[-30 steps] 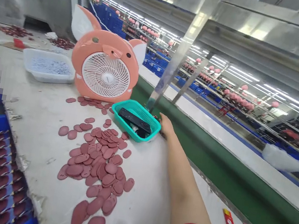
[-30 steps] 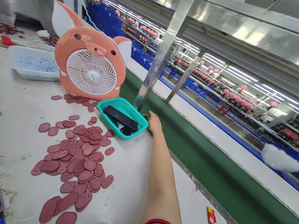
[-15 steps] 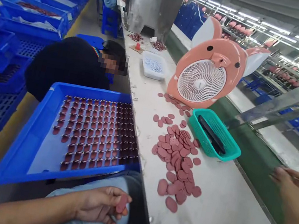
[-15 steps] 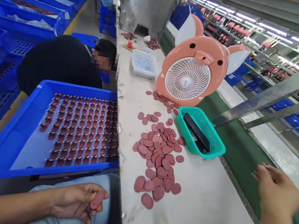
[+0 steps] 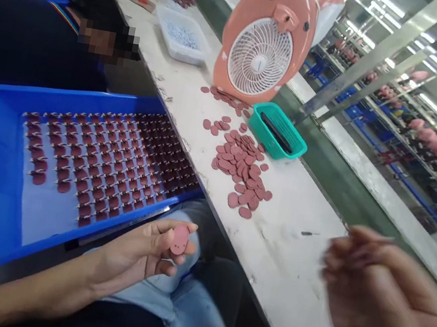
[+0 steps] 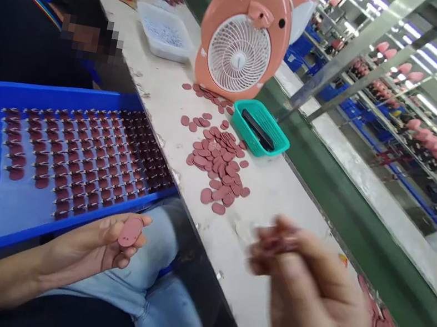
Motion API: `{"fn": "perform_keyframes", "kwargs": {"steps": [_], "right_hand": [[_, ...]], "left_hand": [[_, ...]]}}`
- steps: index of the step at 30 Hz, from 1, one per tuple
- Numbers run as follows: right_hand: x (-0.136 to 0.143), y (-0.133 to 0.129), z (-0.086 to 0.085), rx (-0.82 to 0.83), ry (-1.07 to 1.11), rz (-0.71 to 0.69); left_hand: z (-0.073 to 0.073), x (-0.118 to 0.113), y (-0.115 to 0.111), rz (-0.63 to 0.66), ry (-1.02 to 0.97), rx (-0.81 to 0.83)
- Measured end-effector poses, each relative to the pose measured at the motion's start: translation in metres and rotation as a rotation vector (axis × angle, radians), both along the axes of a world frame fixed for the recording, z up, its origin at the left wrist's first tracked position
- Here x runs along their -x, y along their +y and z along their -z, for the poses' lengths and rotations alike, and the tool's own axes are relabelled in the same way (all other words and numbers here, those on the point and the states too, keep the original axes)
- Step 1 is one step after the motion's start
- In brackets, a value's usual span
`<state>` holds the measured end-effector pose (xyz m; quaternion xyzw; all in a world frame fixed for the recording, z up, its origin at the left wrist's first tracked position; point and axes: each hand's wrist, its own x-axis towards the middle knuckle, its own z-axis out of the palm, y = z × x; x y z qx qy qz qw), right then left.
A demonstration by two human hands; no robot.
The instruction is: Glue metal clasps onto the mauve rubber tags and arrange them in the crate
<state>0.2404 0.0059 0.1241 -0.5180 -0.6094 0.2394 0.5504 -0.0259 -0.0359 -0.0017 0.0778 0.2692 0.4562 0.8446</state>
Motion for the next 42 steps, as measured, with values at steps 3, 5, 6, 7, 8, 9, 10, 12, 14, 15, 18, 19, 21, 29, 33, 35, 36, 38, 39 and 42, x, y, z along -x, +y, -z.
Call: {"fn": "perform_keyframes", "kwargs": {"steps": [3, 5, 6, 7, 8, 9, 10, 12, 14, 15, 18, 19, 21, 29, 33, 35, 36, 38, 39, 42], "right_hand": [[0.044, -0.034, 0.033, 0.221, 0.118, -0.286], [0.058, -0.043, 0.047, 0.29, 0.096, -0.37], [0.061, -0.045, 0.051, 0.306, 0.082, -0.379], [0.062, -0.046, 0.054, 0.315, 0.071, -0.379], [0.063, -0.047, 0.055, 0.316, 0.065, -0.374], [0.063, -0.047, 0.055, 0.315, 0.056, -0.37], [0.063, -0.048, 0.055, 0.309, 0.041, -0.366], [0.064, -0.049, 0.053, 0.299, -0.005, -0.362], [0.065, -0.05, 0.052, 0.298, -0.04, -0.36], [0.065, -0.05, 0.052, 0.303, -0.049, -0.362], [0.066, -0.048, 0.052, 0.311, -0.05, -0.384], [0.067, -0.046, 0.053, 0.305, -0.044, -0.392], [0.067, -0.045, 0.053, 0.285, -0.027, -0.401], [0.068, -0.042, 0.057, 0.271, -0.05, -0.408], [0.069, -0.041, 0.056, 0.225, -0.082, -0.412], [0.069, -0.041, 0.055, 0.23, -0.093, -0.409], [0.07, -0.041, 0.054, 0.231, -0.097, -0.408], [0.07, -0.041, 0.054, 0.225, -0.1, -0.408], [0.071, -0.041, 0.054, 0.221, -0.102, -0.41], [0.071, -0.04, 0.054, 0.222, -0.115, -0.416]], "left_hand": [[-0.01, -0.002, -0.005, 0.03, 0.061, -0.037], [-0.017, -0.003, -0.007, 0.054, 0.114, -0.038], [-0.02, -0.004, -0.008, 0.067, 0.14, -0.038], [-0.022, -0.004, -0.008, 0.081, 0.158, -0.046], [-0.024, -0.006, -0.008, 0.097, 0.164, -0.064], [-0.025, -0.007, -0.007, 0.112, 0.158, -0.086], [-0.026, -0.008, -0.007, 0.13, 0.145, -0.107], [-0.026, -0.01, -0.006, 0.156, 0.114, -0.135], [-0.025, -0.012, -0.006, 0.165, 0.102, -0.132], [-0.025, -0.012, -0.006, 0.166, 0.102, -0.125], [-0.025, -0.012, -0.005, 0.174, 0.126, -0.075], [-0.024, -0.012, -0.005, 0.176, 0.133, -0.062], [-0.024, -0.012, -0.005, 0.176, 0.137, -0.05], [-0.022, -0.012, -0.004, 0.174, 0.117, -0.039], [-0.021, -0.013, -0.003, 0.175, 0.107, -0.029], [-0.022, -0.013, -0.004, 0.172, 0.108, -0.026], [-0.022, -0.013, -0.004, 0.17, 0.106, -0.025], [-0.023, -0.012, -0.004, 0.17, 0.104, -0.029], [-0.023, -0.012, -0.004, 0.166, 0.105, -0.03], [-0.022, -0.011, -0.005, 0.156, 0.084, -0.021]]}}
